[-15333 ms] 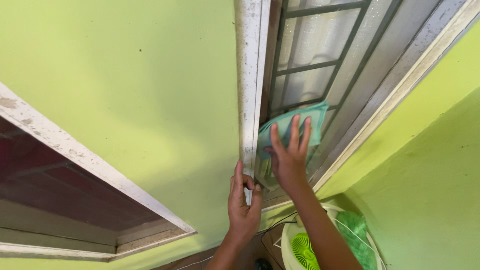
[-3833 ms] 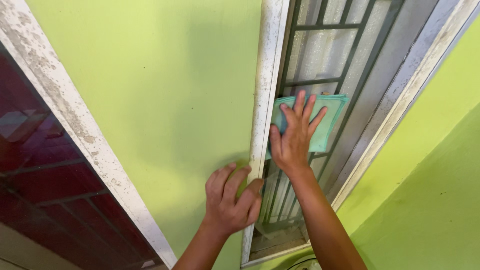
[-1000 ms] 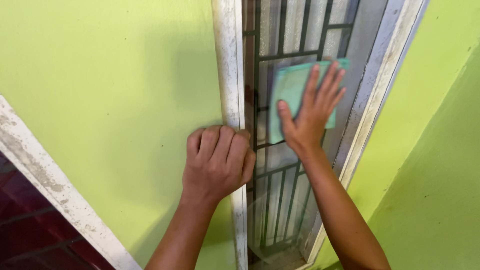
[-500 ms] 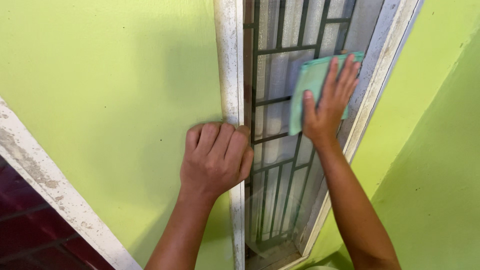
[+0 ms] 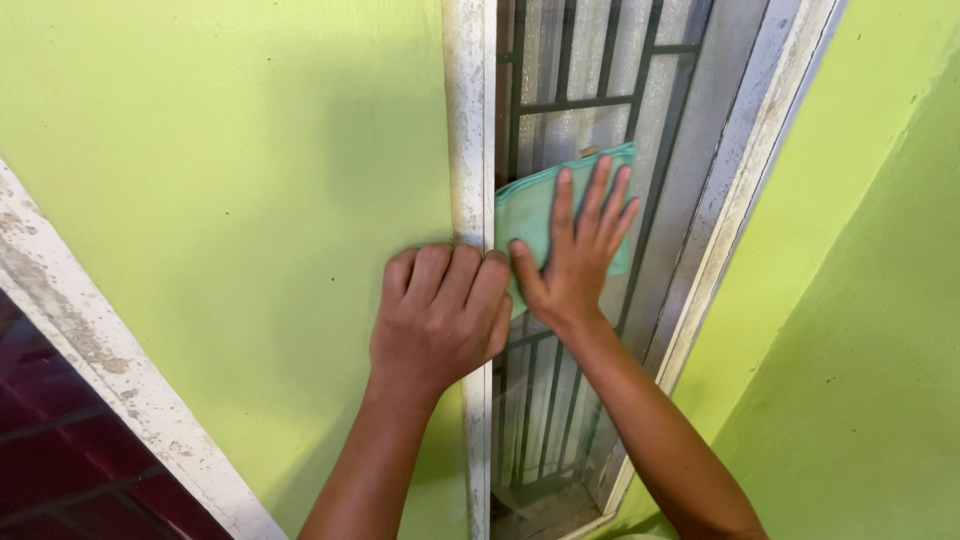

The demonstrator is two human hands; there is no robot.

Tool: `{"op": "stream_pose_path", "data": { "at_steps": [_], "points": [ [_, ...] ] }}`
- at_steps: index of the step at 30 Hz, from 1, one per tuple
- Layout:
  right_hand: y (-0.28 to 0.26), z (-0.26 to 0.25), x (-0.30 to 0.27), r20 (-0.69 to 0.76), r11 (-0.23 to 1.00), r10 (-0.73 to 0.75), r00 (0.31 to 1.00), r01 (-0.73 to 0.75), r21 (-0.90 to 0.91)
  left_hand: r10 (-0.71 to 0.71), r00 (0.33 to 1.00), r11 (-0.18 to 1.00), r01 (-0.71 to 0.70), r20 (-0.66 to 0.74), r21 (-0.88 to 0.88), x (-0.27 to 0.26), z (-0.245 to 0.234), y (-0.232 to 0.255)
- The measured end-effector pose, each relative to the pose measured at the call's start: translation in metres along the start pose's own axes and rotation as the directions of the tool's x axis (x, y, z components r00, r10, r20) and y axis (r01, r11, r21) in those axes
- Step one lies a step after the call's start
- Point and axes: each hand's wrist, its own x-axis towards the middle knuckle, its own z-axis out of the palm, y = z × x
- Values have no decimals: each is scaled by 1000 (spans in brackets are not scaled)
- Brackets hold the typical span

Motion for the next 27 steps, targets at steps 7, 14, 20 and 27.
{"op": "stream_pose_path", "data": {
  "at_steps": [7,14,20,27],
  "points": [
    [-16,-13,-5,32,996,-14,999,11,91,-3,1000,1000,4,11,-19,-3,2,1],
    [24,-6,-30,43,999,-48,998,47,24,-2,1000,999,2,2,-33,-2,-1,0],
    [86,-5,-39,-21,985,173,985,-173,4,3,1000,1000,-3,9,-8,-3,0,-1],
    [39,1,-23,-27,969,248,968,-248,3,4,1000,1000,-4,8,4,-1,0,0]
  ]
}}
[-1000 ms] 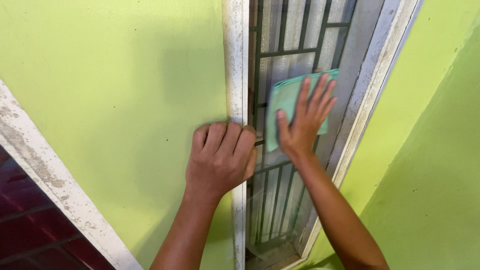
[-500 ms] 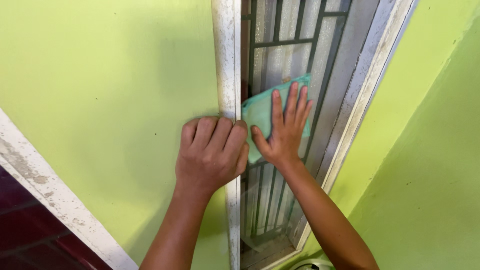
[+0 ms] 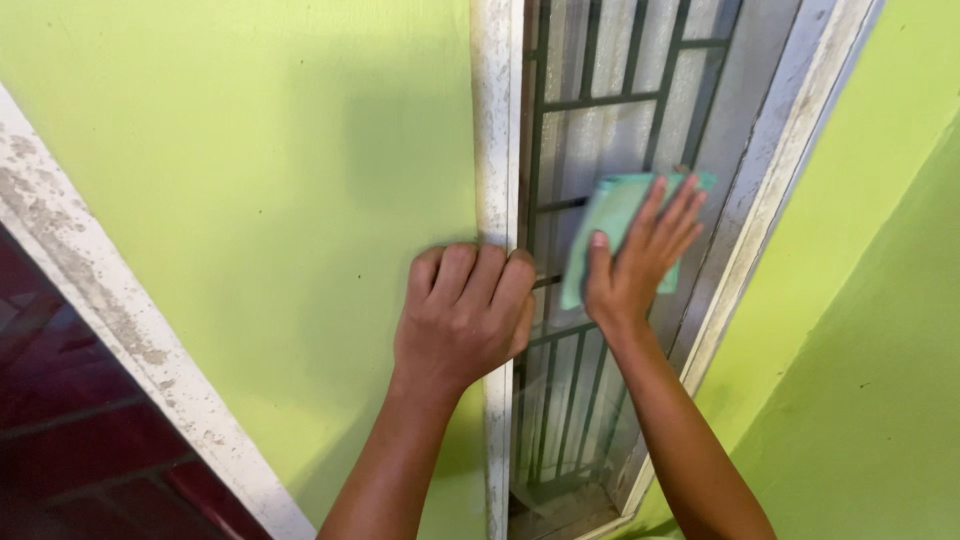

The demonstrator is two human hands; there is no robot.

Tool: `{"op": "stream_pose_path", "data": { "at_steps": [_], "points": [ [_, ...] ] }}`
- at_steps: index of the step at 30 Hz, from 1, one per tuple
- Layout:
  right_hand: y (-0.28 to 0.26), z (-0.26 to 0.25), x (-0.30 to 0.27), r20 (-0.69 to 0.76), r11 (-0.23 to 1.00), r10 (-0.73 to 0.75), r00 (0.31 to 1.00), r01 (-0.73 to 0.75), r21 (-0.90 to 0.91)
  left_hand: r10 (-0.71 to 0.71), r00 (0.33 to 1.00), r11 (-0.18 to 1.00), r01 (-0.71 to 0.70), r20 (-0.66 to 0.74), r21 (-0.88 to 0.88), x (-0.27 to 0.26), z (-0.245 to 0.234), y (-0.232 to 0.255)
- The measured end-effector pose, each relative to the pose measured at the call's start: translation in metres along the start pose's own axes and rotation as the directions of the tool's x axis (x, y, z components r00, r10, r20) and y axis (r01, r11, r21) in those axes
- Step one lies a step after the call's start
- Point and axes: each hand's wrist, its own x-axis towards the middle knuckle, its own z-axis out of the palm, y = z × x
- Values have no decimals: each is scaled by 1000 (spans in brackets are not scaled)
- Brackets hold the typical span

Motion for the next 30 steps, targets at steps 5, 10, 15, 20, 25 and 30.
{"op": "stream_pose_path", "data": {
  "at_steps": [5,10,15,20,25,30],
  "points": [
    [-65,1,19,63,992,-120,991,122,-27,14,1000,1000,-14,8,-18,-3,0,-2],
    [-65,-15,25,105,978,-211,972,209,30,-5,1000,998,5,3,-70,-5,-3,0],
    [-2,1,34,23,974,-221,975,221,-37,13,1000,998,-12,9,-56,-6,-1,1],
    [52,-15,40,2,999,-12,1000,12,51,15,1000,1000,-15,4,0,-8,3,1],
    [22,-1,36,-23,999,-18,1000,17,-33,15,1000,1000,-15,17,7,-6,1,2],
    [-50,6,19,33,986,-163,986,164,-36,15,999,1000,-15,32,-11,-6,1,2]
  ]
}}
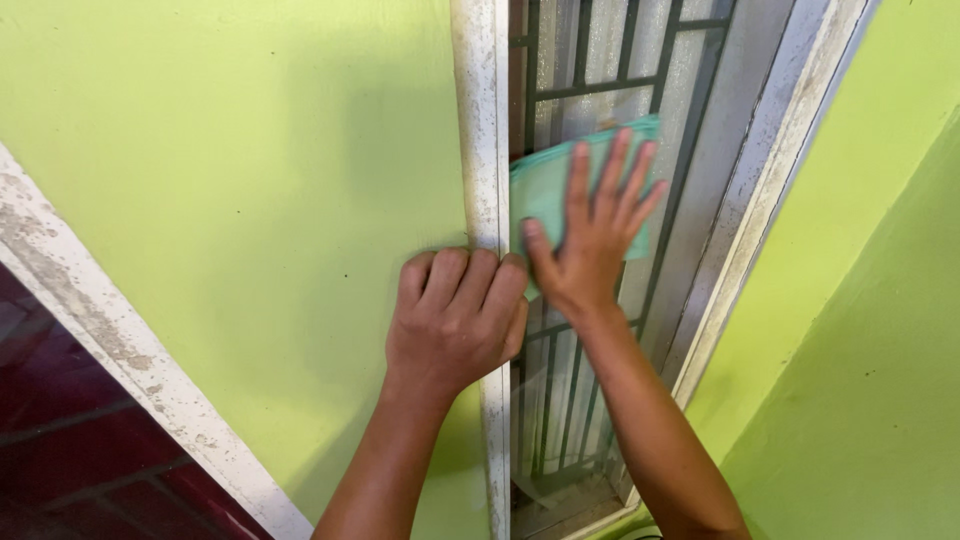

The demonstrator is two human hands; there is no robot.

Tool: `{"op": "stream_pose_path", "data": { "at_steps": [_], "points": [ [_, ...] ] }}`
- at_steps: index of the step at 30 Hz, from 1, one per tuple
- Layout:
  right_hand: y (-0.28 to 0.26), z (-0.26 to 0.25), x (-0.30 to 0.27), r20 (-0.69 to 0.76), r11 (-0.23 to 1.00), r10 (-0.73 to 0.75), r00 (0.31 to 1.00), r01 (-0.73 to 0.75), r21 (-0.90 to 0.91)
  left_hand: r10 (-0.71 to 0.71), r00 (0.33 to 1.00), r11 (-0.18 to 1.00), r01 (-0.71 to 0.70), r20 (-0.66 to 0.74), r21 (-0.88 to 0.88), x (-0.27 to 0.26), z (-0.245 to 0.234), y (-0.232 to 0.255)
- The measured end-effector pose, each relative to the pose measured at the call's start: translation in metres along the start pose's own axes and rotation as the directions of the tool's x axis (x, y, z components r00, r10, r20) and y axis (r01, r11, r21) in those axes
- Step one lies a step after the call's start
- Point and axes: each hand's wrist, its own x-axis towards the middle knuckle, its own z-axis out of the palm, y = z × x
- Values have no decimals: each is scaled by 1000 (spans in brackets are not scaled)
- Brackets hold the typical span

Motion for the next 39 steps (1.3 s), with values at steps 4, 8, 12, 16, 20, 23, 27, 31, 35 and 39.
{"op": "stream_pose_path", "data": {
  "at_steps": [4,8,12,16,20,23,27,31,35,39],
  "points": [
    [-14,-16,-1,70,997,-39,997,35,63,-2,1000,1000,2,2,-12,-1,0,0],
    [22,-7,8,27,999,-11,1000,12,-37,1,1000,1000,-1,-10,-2,0,0,0],
    [71,-11,11,-22,996,68,997,-66,65,1,1000,1000,0,-11,15,-1,2,0],
    [90,-24,7,9,987,100,995,-100,122,4,1000,1000,-4,-18,18,0,3,0],
    [87,-18,2,20,984,152,988,-153,86,7,1000,1000,-7,-14,26,0,3,0],
    [66,-7,0,-36,988,153,988,-152,39,7,1000,999,-7,-5,36,0,1,1],
    [12,-1,-11,-14,999,-3,1000,4,40,8,1000,1000,-8,4,21,0,0,1],
    [-14,-14,-17,85,997,-68,994,65,39,11,1000,1000,-11,6,-4,-1,0,2],
    [5,-12,-12,79,995,-95,992,93,30,32,999,999,-32,19,4,1,-2,1],
    [58,1,-4,-37,999,-1,999,2,40,31,999,999,-31,16,28,1,1,2]
  ]
}}
